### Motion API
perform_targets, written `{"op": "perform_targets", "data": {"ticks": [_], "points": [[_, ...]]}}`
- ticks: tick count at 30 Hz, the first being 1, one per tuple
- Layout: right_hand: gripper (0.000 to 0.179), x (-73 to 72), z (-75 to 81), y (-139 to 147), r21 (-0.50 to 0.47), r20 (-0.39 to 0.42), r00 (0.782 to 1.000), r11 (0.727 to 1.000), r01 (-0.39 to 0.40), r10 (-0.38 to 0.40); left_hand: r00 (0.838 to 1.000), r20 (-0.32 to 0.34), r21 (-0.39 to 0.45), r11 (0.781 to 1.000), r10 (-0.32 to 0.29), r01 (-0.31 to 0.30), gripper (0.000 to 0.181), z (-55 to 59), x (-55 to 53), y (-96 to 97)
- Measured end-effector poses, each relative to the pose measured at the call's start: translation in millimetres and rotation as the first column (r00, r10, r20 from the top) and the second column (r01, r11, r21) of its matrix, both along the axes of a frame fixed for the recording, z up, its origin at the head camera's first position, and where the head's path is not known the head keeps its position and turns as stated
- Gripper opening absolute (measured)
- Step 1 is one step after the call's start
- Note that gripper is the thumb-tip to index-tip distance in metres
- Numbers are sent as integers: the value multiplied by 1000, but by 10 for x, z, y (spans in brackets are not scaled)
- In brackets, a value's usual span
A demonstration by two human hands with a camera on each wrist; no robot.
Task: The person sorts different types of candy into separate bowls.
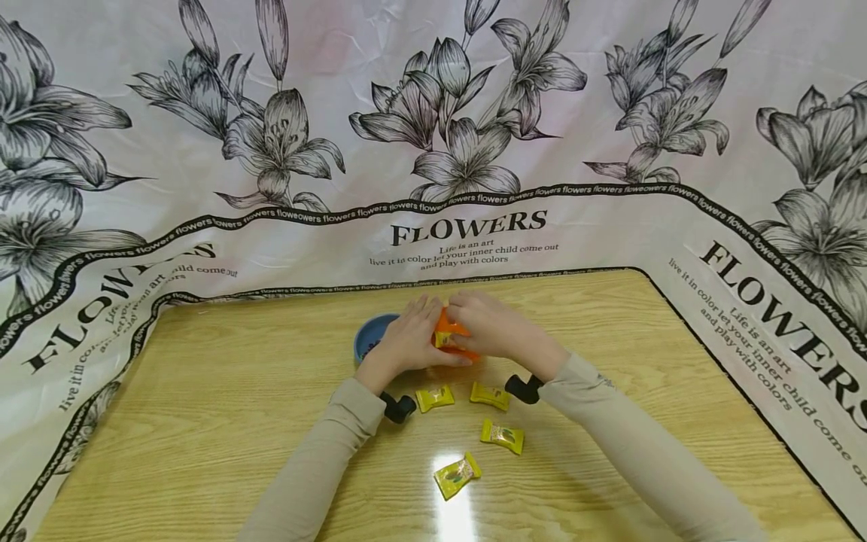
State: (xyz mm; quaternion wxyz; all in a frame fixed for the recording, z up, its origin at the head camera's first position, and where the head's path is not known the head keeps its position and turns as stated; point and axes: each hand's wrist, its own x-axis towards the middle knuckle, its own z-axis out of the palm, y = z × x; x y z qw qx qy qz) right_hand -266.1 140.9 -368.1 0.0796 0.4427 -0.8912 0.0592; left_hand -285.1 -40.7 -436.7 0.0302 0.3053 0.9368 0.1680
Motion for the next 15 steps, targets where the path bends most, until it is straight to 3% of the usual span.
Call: {"op": "perform_targets", "data": {"ticks": [4, 8, 15], "points": [[16, 136, 22, 1, -86, -74, 993, 992, -95, 88, 1000, -18, 4, 1000, -9, 9, 116, -10, -13, -2], [16, 273, -8, -28, -70, -160, 975, 983, -167, 154, 1000, -20, -31, 999, -12, 11, 110, -16, -26, 4], [13, 553, -114, -114, -2, -159, 978, 991, -137, 135, 1000, -12, -101, 995, -11, 10, 80, -16, -39, 22]]}}
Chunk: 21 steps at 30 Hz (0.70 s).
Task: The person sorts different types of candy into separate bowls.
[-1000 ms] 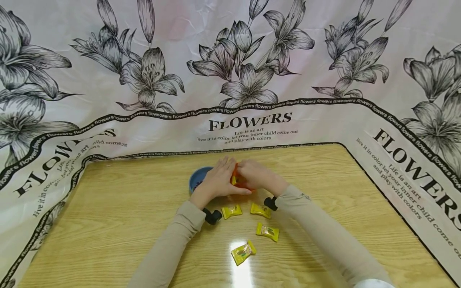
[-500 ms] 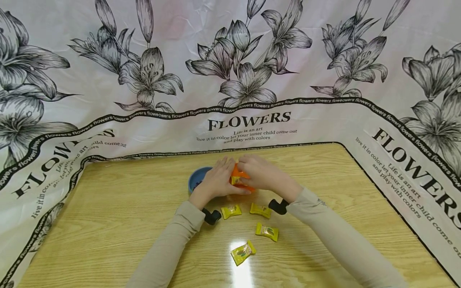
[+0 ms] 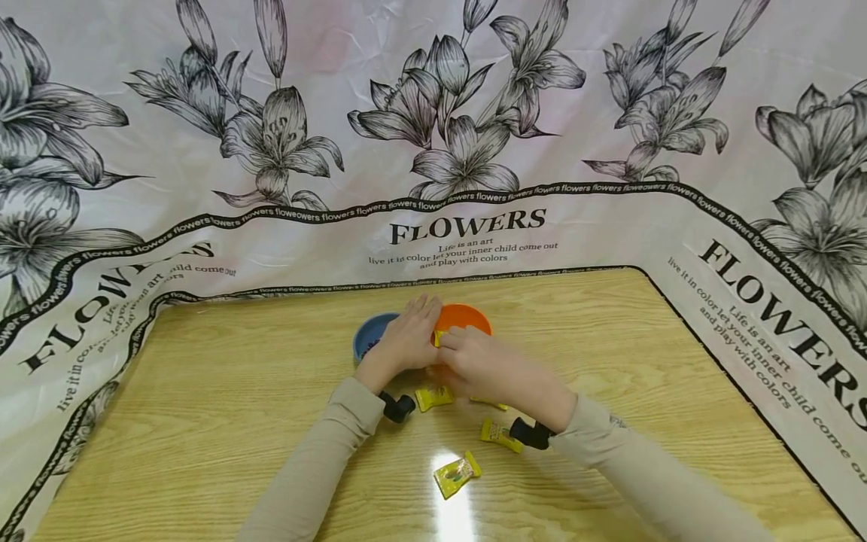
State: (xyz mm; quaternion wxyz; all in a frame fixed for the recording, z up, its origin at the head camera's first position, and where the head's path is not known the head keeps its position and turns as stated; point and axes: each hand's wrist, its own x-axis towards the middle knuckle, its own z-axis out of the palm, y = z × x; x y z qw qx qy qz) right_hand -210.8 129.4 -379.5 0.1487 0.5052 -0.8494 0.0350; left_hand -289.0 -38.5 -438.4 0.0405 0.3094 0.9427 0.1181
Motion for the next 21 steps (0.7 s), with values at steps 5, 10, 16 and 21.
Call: {"op": "perform_targets", "data": {"ticks": [5, 10, 16, 21], "points": [[13, 147, -187, -65, 82, -68, 998, 996, 16, -11, 1000, -11, 12, 1000, -9, 9, 87, -1, 5, 3], [9, 235, -351, -137, 178, -145, 988, 980, 88, -62, 1000, -3, 45, 999, 8, -8, 105, 22, 20, -13], [5, 295, -479, -190, 251, -202, 970, 951, 182, -132, 999, 13, 72, 997, 36, -36, 121, 14, 27, -16], [6, 307, -545, -216, 265, -230, 963, 943, 203, -142, 999, 15, 69, 997, 33, -34, 124, 20, 34, -20]]}}
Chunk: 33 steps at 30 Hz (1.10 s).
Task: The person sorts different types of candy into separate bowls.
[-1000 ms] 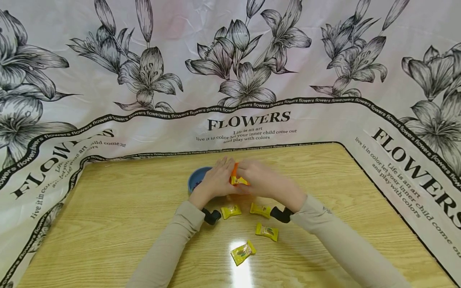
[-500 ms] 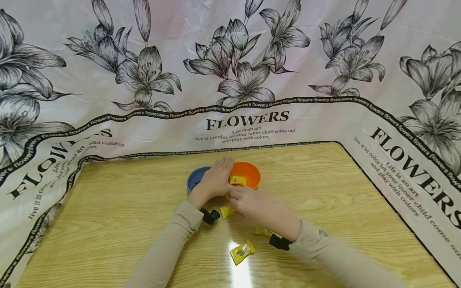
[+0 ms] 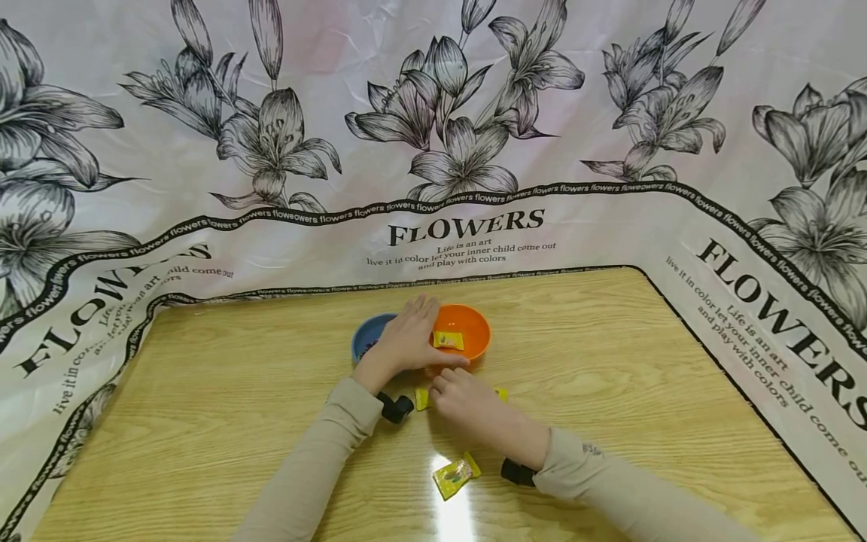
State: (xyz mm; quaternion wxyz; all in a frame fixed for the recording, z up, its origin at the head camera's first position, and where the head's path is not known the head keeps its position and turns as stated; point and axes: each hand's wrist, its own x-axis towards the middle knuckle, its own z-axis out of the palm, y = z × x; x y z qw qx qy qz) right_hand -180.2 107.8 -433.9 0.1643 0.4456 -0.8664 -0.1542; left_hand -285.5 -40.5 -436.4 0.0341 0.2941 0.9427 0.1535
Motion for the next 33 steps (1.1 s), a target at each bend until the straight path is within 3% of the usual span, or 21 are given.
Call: {"op": "perform_targets", "data": {"ticks": [8, 15, 20, 25, 29, 33], "points": [[6, 23, -47, -19, -41, -7, 1000, 999, -16, 15, 1000, 5, 0, 1000, 4, -4, 123, -1, 8, 14], [16, 26, -61, -18, -118, 84, 996, 993, -16, 26, 999, 26, 8, 1000, 22, -22, 123, 7, 24, 15], [22, 37, -16, -22, -116, 122, 992, 993, -23, 37, 1000, 22, -3, 1000, 18, -18, 123, 6, 27, 27], [26, 40, 106, -12, -168, 81, 995, 985, -49, 63, 1000, 11, -16, 1000, 14, -14, 119, 24, 33, 35], [30, 15, 277, 24, -205, 50, 996, 977, -57, 69, 1000, 2, -56, 998, 0, 1, 98, 27, 26, 38], [34, -36, 438, 85, -225, 77, 996, 974, -37, 55, 1000, 1, -92, 996, -19, 19, 85, 23, 19, 37]]}}
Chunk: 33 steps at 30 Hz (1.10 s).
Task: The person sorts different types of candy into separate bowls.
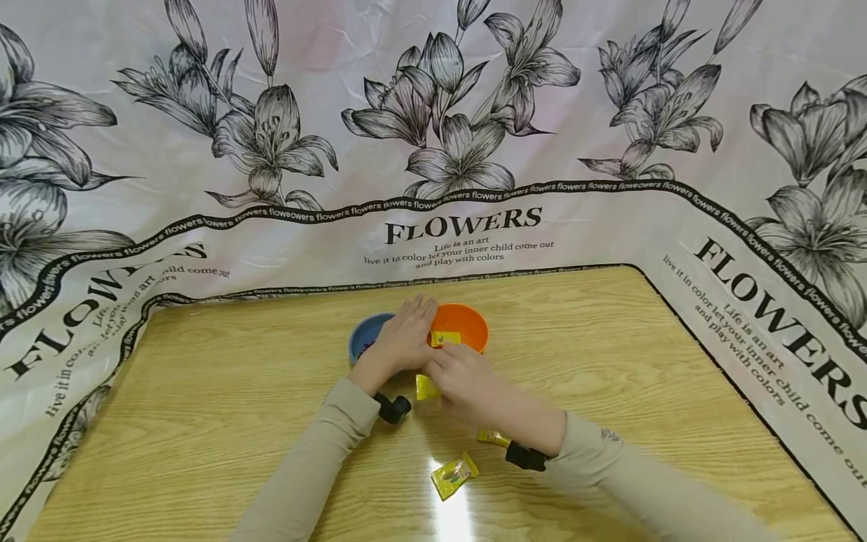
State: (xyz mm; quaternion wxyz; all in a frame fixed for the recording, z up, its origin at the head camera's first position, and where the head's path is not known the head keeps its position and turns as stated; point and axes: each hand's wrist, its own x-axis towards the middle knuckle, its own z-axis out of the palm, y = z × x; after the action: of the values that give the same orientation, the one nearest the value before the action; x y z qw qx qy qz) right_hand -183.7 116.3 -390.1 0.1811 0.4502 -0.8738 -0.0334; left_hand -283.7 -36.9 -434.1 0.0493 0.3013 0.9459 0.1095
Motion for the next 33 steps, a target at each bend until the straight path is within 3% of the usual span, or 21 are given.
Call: {"op": "perform_targets", "data": {"ticks": [8, 12, 14, 18, 25, 28, 33], "points": [[33, -280, 233, 141, -87, 58, 998, 996, 34, -29, 1000, -24, 1, 1000, -15, 15, 87, -27, -21, -11], [35, -461, 275, 202, -123, 176, 982, 988, 89, -67, 1000, -7, 53, 999, -1, 1, 99, -52, -24, -11], [32, -549, 260, 221, -135, 232, 969, 984, 115, -81, 1000, 4, 91, 996, 15, -15, 115, -62, -26, -11], [24, -700, 200, 263, -107, 313, 945, 984, 140, -100, 1000, 16, 120, 993, 23, -25, 120, -60, -18, -13], [23, -924, 23, 339, -83, 357, 934, 996, 41, -9, 1000, 12, 124, 992, 24, -26, 123, -63, -13, -10], [21, -991, -22, 347, -46, 414, 910, 998, 34, -12, 1000, 15, 120, 992, 28, -29, 124, -61, -18, -11], [15, -1057, -46, 325, -9, 521, 853, 1000, 26, -17, 999, 17, 113, 993, 31, -32, 123, -53, -18, -12]]}}
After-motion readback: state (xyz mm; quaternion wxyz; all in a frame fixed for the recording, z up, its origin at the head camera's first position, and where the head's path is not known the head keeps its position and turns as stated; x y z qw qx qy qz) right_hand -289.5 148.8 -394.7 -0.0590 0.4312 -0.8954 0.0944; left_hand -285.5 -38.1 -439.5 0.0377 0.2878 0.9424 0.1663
